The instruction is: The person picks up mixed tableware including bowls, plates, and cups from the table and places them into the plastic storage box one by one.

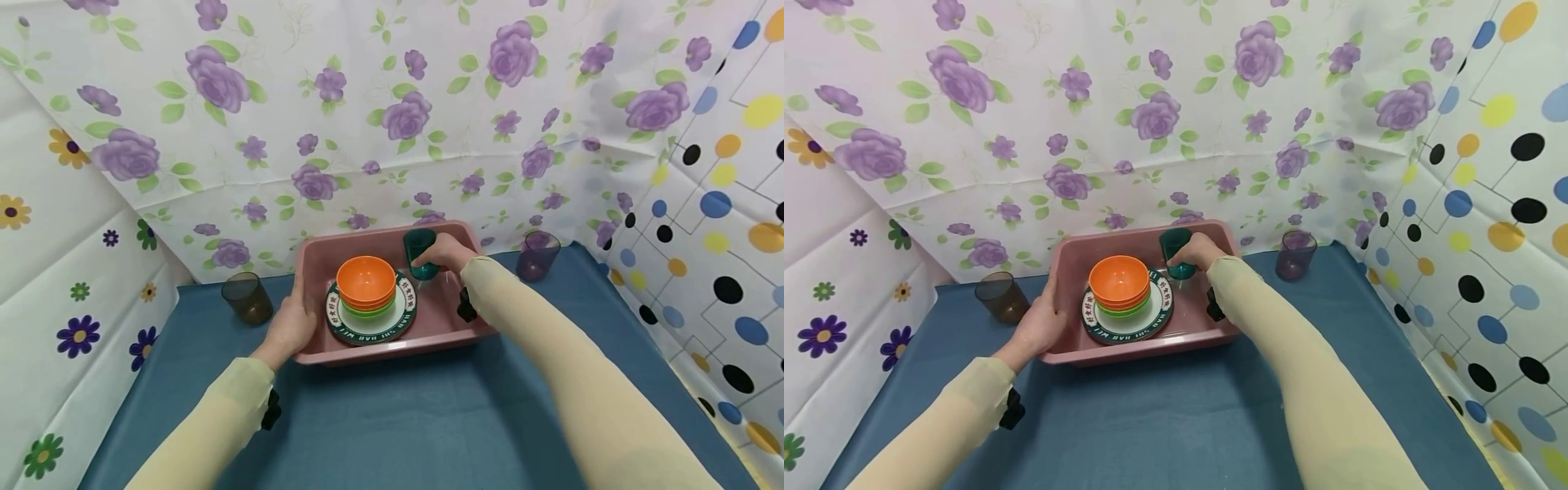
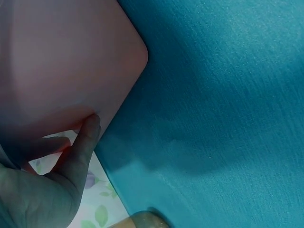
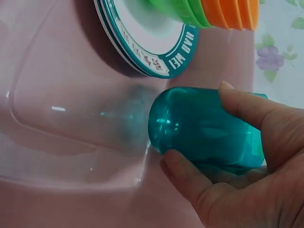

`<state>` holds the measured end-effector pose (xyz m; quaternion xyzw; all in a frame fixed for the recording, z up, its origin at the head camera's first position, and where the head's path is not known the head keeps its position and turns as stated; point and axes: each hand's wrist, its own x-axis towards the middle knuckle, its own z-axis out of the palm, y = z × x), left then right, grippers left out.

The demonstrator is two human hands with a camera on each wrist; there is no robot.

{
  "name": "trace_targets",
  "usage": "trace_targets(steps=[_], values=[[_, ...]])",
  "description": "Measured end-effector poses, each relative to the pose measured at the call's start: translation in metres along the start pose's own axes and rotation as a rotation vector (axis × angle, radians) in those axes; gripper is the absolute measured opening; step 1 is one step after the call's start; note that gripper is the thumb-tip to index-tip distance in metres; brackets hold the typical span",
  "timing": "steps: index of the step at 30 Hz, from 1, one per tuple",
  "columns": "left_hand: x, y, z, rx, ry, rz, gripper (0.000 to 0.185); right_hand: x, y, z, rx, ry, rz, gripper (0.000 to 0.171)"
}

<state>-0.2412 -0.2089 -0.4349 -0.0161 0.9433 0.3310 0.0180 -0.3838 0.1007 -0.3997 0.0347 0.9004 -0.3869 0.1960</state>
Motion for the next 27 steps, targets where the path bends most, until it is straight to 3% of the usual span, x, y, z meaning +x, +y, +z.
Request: trace_targets(steps=[12, 20, 27], values=[[0.002, 0.000, 0.002, -0.023, 0.009, -0.011, 0.090, 0.007, 0.002, 0.004, 0.011, -0.025, 0.001, 0.072], [0.002, 0.000, 0.002, -0.019, 0.015, 0.009, 0.090, 0.012, 0.005, 0.008, 0.024, -0.010, 0.017, 0.076], [0.002, -0.001, 0.001, -0.018, 0.019, 0.019, 0.089, 0.013, 0.007, 0.009, 0.069, -0.040, 0.052, 0.049]])
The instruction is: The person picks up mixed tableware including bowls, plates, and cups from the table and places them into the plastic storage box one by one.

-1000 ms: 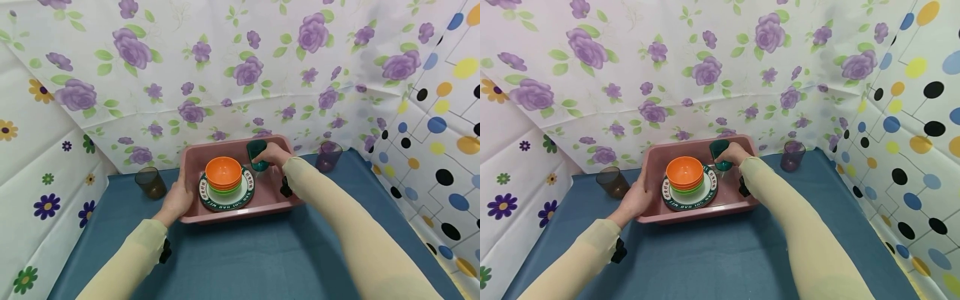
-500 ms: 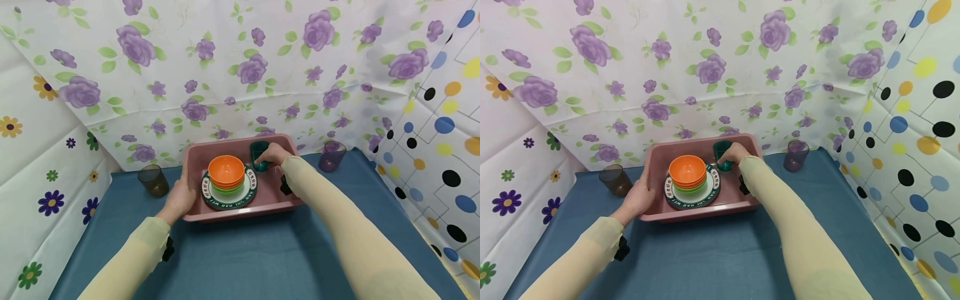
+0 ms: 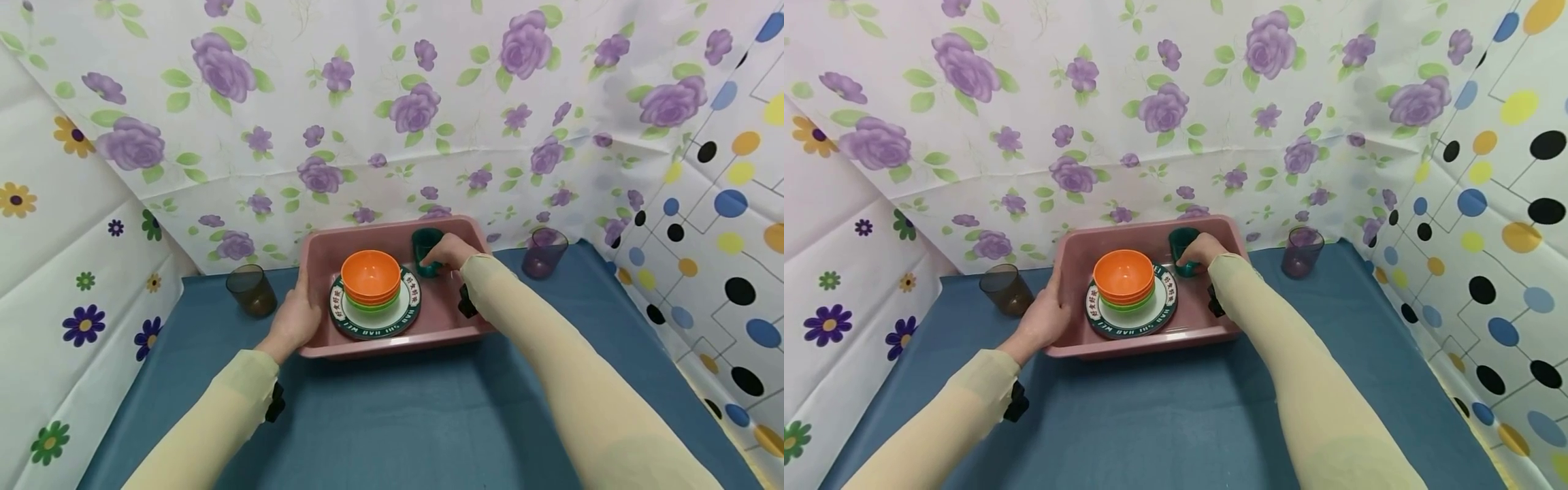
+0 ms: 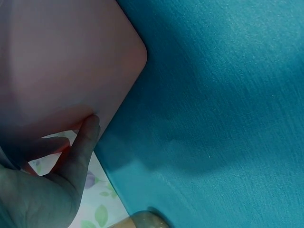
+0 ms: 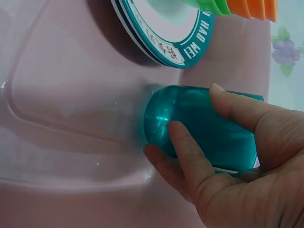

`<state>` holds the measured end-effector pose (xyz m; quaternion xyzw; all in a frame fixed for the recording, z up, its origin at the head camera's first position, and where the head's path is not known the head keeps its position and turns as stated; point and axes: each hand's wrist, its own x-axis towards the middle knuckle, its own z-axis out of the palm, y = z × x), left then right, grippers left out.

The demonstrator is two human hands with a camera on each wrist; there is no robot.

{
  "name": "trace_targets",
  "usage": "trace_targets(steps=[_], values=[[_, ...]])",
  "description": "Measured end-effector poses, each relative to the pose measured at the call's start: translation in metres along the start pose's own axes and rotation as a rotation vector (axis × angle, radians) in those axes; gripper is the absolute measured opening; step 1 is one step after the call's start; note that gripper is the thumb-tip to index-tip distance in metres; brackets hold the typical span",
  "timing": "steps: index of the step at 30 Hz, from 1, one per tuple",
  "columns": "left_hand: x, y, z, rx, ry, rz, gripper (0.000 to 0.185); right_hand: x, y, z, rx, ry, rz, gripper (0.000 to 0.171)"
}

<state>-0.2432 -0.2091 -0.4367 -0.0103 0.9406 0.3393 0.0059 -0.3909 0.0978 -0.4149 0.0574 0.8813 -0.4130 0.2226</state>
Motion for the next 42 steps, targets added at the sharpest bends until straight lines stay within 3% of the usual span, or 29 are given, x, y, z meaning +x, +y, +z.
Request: trace_targets(steps=[10, 16, 25, 31, 36, 42], values=[[0.001, 0.004, -0.002, -0.007, -0.008, -0.019, 0.090, -0.009, -0.002, -0.009, -0.020, -0.002, -0.005, 0.045], [0.001, 0.003, -0.004, 0.004, -0.011, -0.028, 0.092, -0.023, -0.006, -0.017, -0.133, -0.035, -0.061, 0.049], [0.000, 0.003, -0.005, 0.023, -0.001, -0.031, 0.084, -0.049, -0.007, -0.033, -0.307, -0.032, -0.145, 0.099], [0.000, 0.004, -0.003, 0.017, -0.005, -0.018, 0.084, -0.074, 0.003, -0.035, -0.346, 0.031, -0.318, 0.099], [-0.001, 0.002, -0.002, 0.001, -0.008, -0.007, 0.087, -0.093, 0.021, -0.031, -0.518, 0.137, -0.460, 0.097], [-0.004, 0.001, -0.001, -0.011, -0.002, 0.005, 0.085, -0.114, 0.049, -0.023, -0.691, 0.217, -0.548, 0.089]])
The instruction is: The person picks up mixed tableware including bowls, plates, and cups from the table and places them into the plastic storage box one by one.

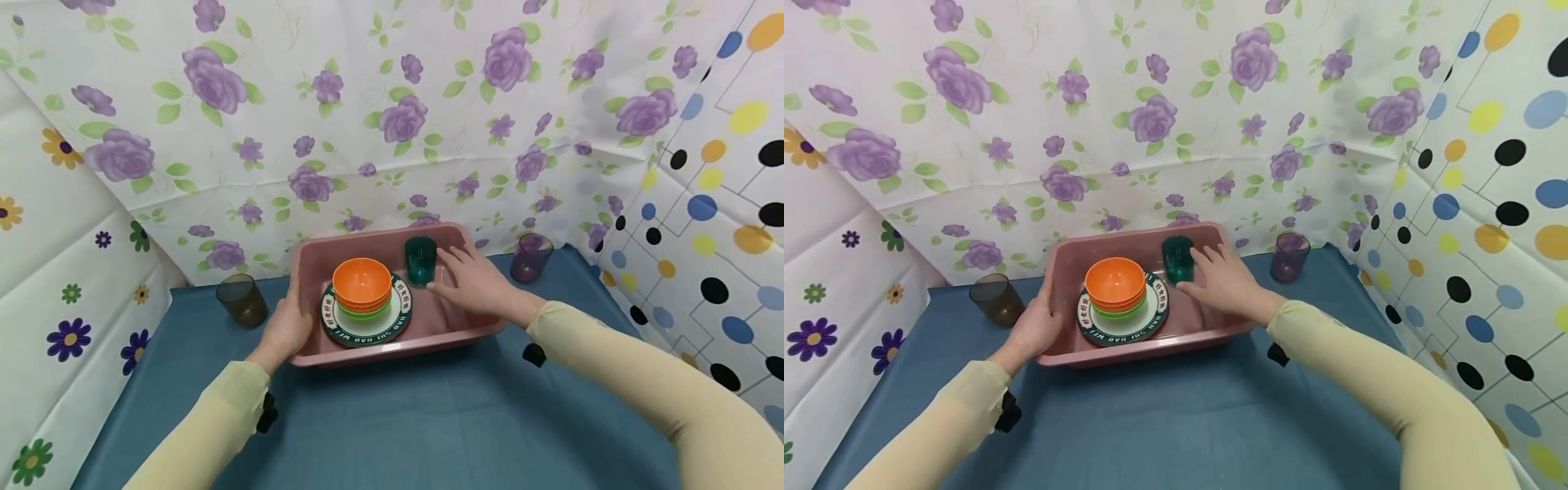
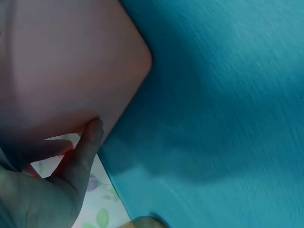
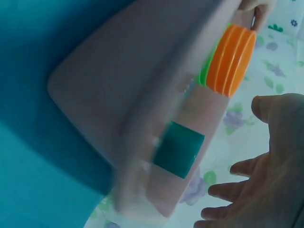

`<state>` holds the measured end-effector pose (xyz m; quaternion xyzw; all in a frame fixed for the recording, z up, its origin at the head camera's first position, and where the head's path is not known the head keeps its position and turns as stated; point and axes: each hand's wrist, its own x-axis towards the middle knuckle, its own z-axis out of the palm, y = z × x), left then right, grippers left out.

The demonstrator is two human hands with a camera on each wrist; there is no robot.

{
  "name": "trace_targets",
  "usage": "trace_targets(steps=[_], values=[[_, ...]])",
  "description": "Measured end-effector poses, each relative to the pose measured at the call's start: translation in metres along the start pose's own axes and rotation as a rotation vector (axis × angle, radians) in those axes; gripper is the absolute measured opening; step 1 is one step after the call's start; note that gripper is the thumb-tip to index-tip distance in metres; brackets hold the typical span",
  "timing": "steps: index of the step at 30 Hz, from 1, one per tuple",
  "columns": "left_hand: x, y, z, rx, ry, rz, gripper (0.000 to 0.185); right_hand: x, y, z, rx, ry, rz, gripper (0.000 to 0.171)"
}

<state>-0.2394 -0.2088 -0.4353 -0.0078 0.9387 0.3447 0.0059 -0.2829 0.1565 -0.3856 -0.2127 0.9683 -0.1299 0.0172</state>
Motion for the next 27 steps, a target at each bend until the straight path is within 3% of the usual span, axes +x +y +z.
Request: trace_targets(steps=[4, 8, 18, 27], values=[[-0.003, -0.002, 0.000, 0.002, -0.005, -0.015, 0.082, -0.021, 0.005, 0.011, -0.032, 0.030, -0.036, 0.085], [-0.003, -0.002, 0.001, -0.008, -0.001, -0.003, 0.082, -0.040, 0.013, 0.017, 0.002, 0.053, -0.044, 0.085], [0.000, 0.000, 0.003, 0.006, 0.020, -0.001, 0.081, -0.067, 0.041, 0.013, 0.108, 0.119, 0.016, 0.082], [0.000, 0.001, 0.002, -0.007, -0.001, -0.007, 0.088, -0.081, 0.079, -0.006, 0.171, 0.151, 0.135, 0.082]])
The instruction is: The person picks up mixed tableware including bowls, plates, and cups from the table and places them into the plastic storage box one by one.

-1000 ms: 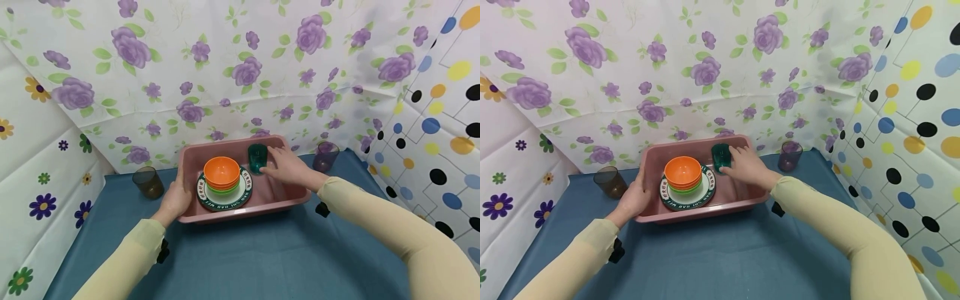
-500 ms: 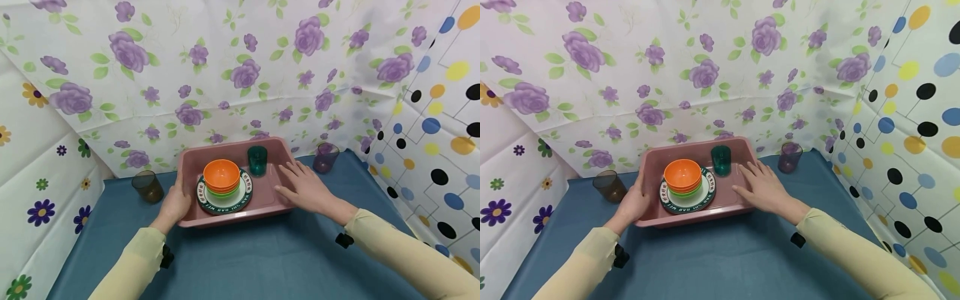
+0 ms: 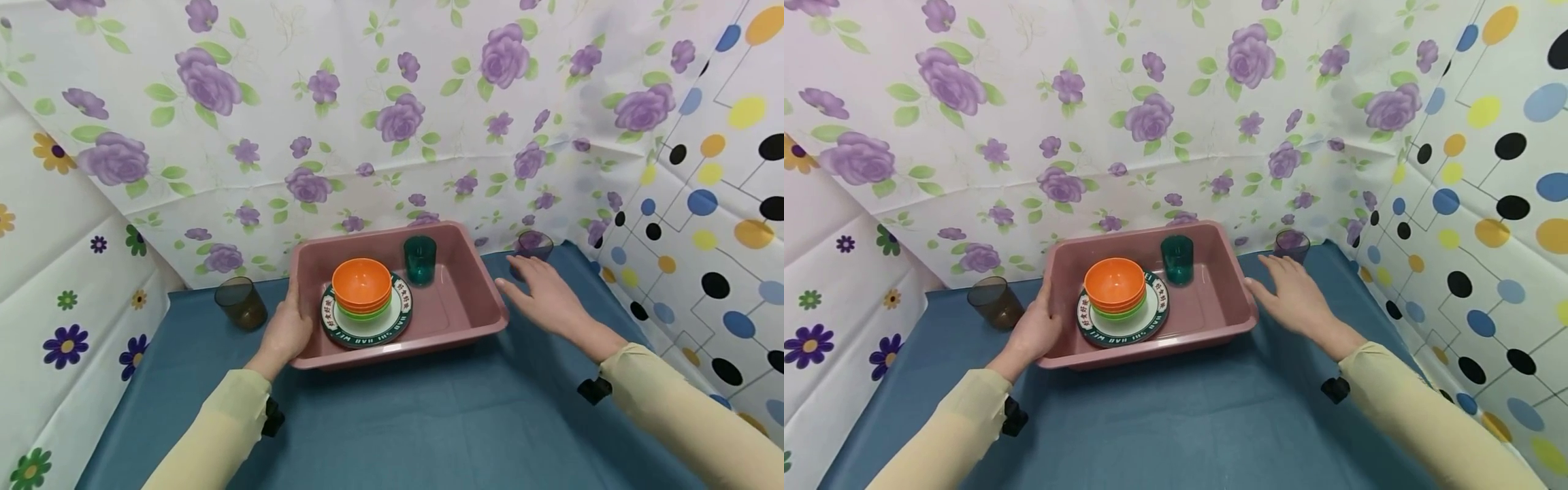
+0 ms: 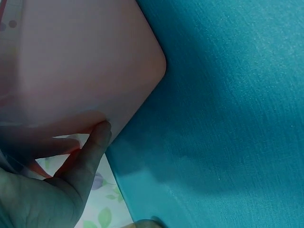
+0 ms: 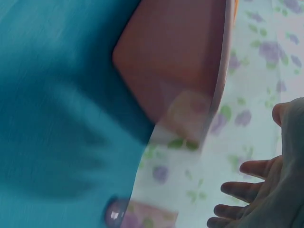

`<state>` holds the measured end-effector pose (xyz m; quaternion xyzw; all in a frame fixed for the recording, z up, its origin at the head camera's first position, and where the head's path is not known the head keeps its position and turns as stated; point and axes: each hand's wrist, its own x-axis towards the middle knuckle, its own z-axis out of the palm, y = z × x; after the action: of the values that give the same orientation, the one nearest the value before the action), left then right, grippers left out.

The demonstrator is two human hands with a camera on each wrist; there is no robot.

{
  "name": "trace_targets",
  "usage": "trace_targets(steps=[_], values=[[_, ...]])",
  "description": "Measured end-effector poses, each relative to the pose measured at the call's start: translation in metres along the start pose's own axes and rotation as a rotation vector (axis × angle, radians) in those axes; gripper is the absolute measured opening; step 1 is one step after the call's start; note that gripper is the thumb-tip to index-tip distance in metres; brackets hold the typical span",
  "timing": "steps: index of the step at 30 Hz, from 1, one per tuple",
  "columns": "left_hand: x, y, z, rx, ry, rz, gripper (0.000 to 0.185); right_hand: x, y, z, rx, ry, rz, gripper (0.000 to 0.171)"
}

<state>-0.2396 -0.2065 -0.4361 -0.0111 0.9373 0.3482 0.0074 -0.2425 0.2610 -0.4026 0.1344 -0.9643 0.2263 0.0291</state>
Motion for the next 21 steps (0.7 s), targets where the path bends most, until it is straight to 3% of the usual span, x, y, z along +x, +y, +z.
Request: trace_targets(steps=[12, 21], values=[[0.001, -0.002, -0.001, 0.014, 0.001, 0.005, 0.086, 0.005, 0.060, -0.023, 0.006, 0.046, 0.159, 0.091], [0.002, -0.001, 0.000, 0.013, -0.009, -0.013, 0.087, 0.015, 0.095, -0.026, 0.097, -0.025, 0.297, 0.112]])
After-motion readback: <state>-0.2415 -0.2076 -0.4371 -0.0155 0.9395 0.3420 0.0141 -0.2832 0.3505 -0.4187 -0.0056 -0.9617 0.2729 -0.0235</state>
